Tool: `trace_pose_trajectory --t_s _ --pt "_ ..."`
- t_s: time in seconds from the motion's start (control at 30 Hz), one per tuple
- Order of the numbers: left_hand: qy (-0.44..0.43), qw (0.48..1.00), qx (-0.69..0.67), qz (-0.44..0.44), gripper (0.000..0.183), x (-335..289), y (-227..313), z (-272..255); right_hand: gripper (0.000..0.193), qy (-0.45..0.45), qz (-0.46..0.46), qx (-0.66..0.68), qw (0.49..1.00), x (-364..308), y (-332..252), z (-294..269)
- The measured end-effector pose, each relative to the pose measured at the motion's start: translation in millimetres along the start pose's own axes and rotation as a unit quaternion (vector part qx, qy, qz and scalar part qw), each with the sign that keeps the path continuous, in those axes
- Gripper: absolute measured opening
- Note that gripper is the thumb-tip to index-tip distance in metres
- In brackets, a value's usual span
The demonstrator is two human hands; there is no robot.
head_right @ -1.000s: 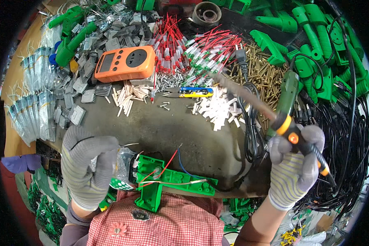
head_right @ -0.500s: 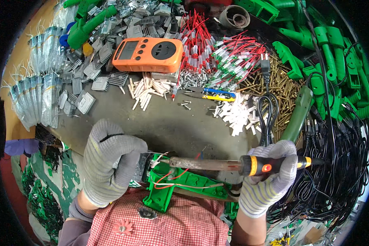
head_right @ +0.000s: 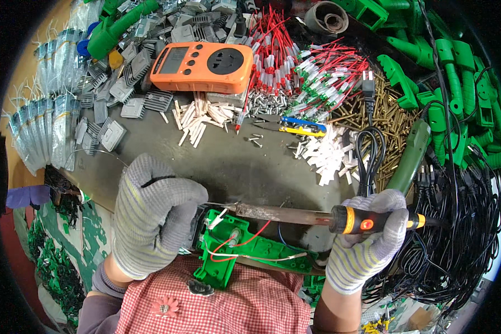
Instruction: The person solders wires inside a tool casing using a soldering iron, installs internal components, and fastens the casing with a power screwdriver. The person then gathers assembled tools and carries them across the workshop.
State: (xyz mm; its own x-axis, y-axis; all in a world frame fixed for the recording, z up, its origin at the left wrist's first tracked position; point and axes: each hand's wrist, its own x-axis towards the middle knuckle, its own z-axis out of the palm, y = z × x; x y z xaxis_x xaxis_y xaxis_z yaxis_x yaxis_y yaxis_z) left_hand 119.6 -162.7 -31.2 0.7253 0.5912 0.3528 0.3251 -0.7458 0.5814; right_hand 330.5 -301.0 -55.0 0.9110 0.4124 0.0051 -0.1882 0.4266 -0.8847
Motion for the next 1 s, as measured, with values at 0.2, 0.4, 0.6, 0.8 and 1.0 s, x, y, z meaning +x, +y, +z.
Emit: trace_pose_trajectory --t_s 0.2,0.4,0.6,0.8,1.0 --pt "0.007 1.000 0.011 -0.002 0.015 -1.7 -1.3 -0.4 0.037 -0.033 -0.006 -0.002 0.999 3.8 -0.1 -8.7" --pt "0.059 0.996 -0.060 -0.017 0.021 -16.1 -4.1 -5.6 0.038 0.059 -0.018 -0.025 0.998 4.2 -6.9 13.6" --pt "0.029 0.995 -0.080 -0.051 0.019 -33.8 -0.2 -20.1 0.040 0.199 -0.077 -0.135 0.968 57.1 -48.2 46.0" --pt "-0.023 0.995 -0.088 0.038 0.023 -23.0 10.8 -4.3 0.037 -0.213 0.199 -0.087 0.952 94.2 -28.8 43.9" --pt "-0.064 0.994 -0.065 0.054 0.018 -19.7 14.5 2.1 0.036 -0.235 0.216 -0.187 0.929 70.9 -13.7 51.1"
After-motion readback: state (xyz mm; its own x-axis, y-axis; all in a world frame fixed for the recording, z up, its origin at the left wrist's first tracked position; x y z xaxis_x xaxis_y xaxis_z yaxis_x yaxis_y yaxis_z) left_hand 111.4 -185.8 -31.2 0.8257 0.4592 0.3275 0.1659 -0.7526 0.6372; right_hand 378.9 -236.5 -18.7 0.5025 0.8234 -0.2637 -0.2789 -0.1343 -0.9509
